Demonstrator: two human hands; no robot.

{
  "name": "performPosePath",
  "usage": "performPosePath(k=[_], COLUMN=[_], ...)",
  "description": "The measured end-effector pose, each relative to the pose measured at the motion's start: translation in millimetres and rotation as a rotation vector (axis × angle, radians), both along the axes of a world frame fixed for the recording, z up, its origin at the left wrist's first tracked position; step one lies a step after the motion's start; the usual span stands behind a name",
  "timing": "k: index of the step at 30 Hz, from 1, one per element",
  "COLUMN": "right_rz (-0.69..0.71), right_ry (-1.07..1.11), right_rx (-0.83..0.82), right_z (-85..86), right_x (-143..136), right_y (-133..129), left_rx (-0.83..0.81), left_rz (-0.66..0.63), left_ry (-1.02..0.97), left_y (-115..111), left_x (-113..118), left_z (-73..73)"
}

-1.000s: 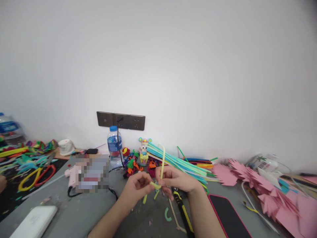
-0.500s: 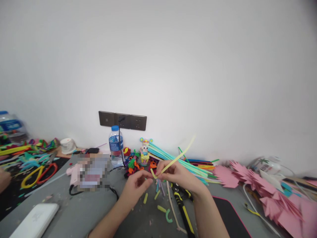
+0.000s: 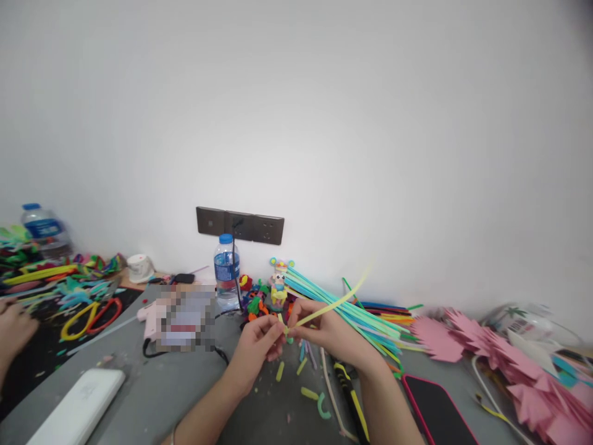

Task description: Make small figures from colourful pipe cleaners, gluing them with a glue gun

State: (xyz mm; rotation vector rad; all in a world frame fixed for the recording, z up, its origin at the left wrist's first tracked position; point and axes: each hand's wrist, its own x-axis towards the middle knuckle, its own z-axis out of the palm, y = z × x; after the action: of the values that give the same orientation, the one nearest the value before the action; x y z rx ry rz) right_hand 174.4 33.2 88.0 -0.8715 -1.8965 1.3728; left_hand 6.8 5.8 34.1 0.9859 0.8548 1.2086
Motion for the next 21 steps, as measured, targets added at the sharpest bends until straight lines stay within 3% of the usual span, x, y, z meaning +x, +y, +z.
performPosePath(k=[6, 11, 14, 18, 21], right_rz=[-0.025, 0.041, 0.152, 0.291, 0.301], right_ry=[0.013, 0.099, 0.158, 0.040, -0.003], right_rx=[0.053, -0.098, -0.234, -0.348, -0.362], right_z=[-1.8, -1.5, -2.5, -5.2, -5.7], right_x=[-1.1, 1.4, 5.2, 9.2, 8.6], right_y=[1.9, 2.0, 1.5, -0.6, -2.7], left_rx=[0.041, 0.082, 0.124, 0.113, 0.102], left_rz=[-0.027, -0.087, -0.226, -0.499, -0.574], left_ry=[0.023, 0.162, 0.224, 0.269, 0.310], left_y=[1.9, 0.5, -1.1, -2.2, -2.3], left_x=[-2.3, -9.3, -14.3, -19.2, -21.1], left_z=[-4.6, 4.1, 9.0, 9.9, 10.7])
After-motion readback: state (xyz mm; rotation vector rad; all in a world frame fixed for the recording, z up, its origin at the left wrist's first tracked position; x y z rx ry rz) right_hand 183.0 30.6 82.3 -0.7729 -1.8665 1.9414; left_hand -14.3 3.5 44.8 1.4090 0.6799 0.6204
